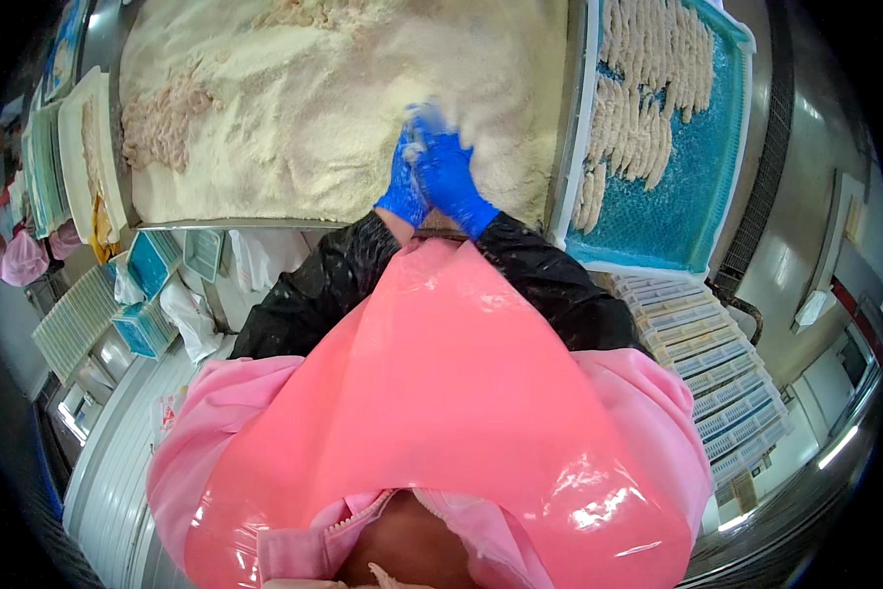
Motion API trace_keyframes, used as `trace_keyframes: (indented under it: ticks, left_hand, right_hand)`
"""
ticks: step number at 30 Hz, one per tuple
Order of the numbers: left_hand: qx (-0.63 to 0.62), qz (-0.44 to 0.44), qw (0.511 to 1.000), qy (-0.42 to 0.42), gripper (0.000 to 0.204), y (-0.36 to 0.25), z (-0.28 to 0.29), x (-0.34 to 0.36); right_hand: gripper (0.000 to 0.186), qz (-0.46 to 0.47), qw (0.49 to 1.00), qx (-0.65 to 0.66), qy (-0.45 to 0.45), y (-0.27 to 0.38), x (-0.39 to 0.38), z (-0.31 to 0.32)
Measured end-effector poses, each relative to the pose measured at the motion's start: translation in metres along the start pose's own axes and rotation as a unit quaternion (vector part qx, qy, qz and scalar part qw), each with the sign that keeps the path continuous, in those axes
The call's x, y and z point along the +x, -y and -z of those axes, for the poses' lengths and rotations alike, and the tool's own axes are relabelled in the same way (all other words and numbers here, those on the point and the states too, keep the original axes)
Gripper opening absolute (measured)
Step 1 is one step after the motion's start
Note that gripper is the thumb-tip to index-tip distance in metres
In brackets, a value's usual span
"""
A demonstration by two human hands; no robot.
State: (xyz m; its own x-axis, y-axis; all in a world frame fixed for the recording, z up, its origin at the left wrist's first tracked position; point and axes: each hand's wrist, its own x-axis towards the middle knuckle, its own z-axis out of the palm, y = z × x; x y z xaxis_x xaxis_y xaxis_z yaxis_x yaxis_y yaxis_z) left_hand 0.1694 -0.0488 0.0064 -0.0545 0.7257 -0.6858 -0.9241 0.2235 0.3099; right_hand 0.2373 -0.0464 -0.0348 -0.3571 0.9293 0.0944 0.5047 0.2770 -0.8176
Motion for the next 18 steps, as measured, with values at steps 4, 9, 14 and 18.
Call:
trace_keyframes:
  ticks: [4, 9, 14, 18]
  left_hand:
    - [-0.028, 0.086, 0.995, 0.049, 0.054, 0.006, 0.005, 0.022]
    - [-0.076, 0.188, 0.969, 0.139, 0.042, 0.001, -0.004, 0.027]
    - [0.263, 0.042, 0.955, 0.131, 0.052, -0.007, 0.017, 0.004]
    - [0.224, 0.124, 0.966, 0.037, 0.06, -0.024, 0.013, 0.006]
  right_hand:
    - [0.055, -0.053, 0.986, -0.148, 0.05, -0.019, 0.012, 0.034]
    - [0.046, -0.097, 0.995, 0.006, -0.035, -0.032, -0.007, -0.002]
    - [0.029, -0.165, 0.985, 0.045, -0.036, -0.022, -0.007, 0.044]
    - [0.028, -0.314, 0.838, 0.445, 0.043, 0.007, 0.01, 0.088]
